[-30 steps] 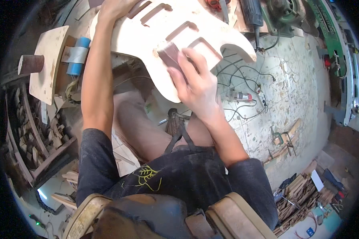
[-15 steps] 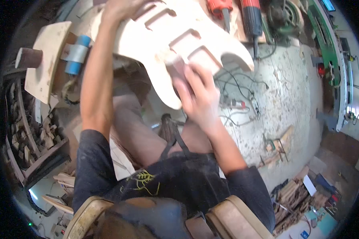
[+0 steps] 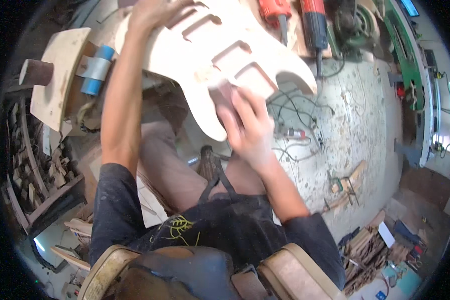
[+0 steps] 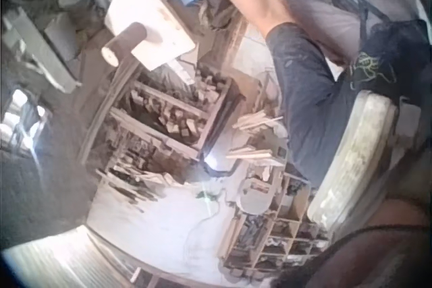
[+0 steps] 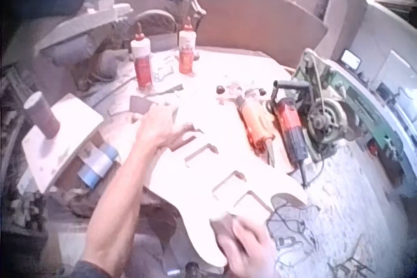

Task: The person sands the surface of a wooden electric guitar body using a piece of sandpaper held by hand, focusing on the horn and interior cutouts.

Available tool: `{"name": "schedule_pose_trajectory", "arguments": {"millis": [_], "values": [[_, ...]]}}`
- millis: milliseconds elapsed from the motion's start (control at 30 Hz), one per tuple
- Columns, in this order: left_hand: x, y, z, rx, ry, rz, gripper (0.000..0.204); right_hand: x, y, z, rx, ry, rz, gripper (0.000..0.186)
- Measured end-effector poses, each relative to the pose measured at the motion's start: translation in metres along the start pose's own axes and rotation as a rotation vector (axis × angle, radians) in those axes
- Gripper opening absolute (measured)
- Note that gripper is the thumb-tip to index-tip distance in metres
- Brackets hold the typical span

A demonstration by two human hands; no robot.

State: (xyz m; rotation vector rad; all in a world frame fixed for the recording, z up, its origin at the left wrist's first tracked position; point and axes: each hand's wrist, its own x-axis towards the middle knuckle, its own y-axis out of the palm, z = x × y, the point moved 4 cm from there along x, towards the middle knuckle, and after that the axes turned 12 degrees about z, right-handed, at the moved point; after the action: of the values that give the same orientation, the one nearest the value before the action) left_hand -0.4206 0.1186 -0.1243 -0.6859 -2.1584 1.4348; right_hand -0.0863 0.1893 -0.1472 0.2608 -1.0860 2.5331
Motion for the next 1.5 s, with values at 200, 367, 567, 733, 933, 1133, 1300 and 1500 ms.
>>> {"name": "schedule_pose_trajectory", "arguments": {"millis": [200, 367, 567, 733, 933, 1133, 1300, 1500], "values": [[0.004, 0.008, 0.004, -0.015, 0.070, -0.048, 0.065, -0.014, -0.002, 0.002, -0.042, -0.024, -0.029, 0.032], [-0.001, -0.011, -0.003, -0.046, 0.074, -0.011, 0.067, 0.037, -0.010, 0.021, -0.199, -0.185, -0.046, 0.037], [-0.001, -0.009, 0.003, -0.037, 0.018, 0.043, 0.070, 0.032, -0.007, 0.017, -0.174, -0.176, -0.024, 0.038], [0.001, 0.001, 0.011, 0.000, 0.059, -0.102, 0.069, 0.000, -0.006, 0.005, -0.102, -0.203, -0.021, 0.036], [0.003, -0.004, -0.004, -0.057, 0.075, 0.065, 0.068, -0.004, -0.011, 0.007, -0.150, -0.208, -0.012, 0.036], [0.003, 0.003, -0.015, -0.053, 0.025, 0.026, 0.071, 0.026, -0.015, 0.016, -0.145, -0.157, 0.035, 0.038], [-0.002, -0.009, 0.002, -0.062, 0.062, 0.064, 0.068, 0.028, -0.005, 0.021, -0.113, -0.152, 0.051, 0.036], [0.006, 0.014, 0.009, 0.011, 0.061, -0.067, 0.075, -0.001, -0.005, 0.001, -0.129, -0.196, -0.002, 0.036]]}}
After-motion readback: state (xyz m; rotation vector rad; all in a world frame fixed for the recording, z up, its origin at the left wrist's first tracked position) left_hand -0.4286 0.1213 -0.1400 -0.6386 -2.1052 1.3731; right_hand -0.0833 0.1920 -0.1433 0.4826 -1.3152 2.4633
